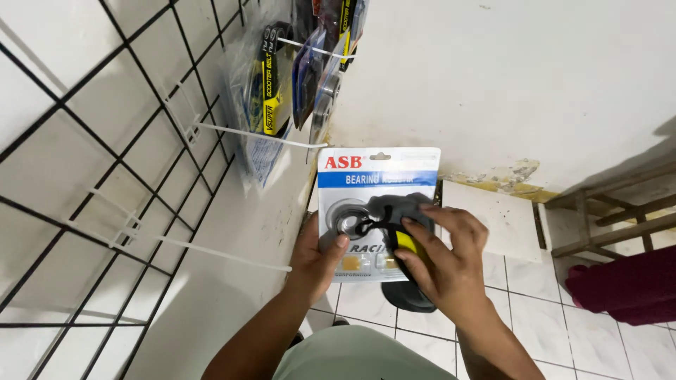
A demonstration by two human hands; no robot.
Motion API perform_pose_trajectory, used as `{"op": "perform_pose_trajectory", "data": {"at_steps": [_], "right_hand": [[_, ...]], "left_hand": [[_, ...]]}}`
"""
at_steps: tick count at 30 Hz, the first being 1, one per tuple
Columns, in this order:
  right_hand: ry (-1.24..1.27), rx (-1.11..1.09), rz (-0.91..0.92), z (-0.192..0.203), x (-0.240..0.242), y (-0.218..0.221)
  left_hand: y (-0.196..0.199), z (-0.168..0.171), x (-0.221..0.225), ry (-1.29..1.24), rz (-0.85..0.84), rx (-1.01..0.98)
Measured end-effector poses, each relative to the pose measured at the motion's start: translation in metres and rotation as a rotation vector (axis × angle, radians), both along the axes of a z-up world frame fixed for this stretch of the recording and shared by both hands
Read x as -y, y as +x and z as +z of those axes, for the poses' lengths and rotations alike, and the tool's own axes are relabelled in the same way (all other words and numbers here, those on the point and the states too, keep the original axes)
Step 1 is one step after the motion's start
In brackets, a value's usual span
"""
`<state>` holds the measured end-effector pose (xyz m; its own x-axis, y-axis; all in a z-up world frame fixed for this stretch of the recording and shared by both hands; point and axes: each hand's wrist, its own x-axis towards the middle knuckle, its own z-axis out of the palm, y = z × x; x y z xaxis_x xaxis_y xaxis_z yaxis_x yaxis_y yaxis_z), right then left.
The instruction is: Cleaning a packaged bearing with a cloth and organizing it on a wire rack.
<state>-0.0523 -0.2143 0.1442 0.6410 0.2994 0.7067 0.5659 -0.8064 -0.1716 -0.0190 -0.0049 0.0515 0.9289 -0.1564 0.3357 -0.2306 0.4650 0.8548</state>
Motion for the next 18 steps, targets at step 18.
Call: {"op": "perform_pose_trajectory", "data": {"at_steps": [18], "right_hand": [[0.166,-0.209,0.076,-0.008,0.0,0.019]], "left_hand": [[0.012,-0.006,-0.002,0.001,0.003,0.031]]}}
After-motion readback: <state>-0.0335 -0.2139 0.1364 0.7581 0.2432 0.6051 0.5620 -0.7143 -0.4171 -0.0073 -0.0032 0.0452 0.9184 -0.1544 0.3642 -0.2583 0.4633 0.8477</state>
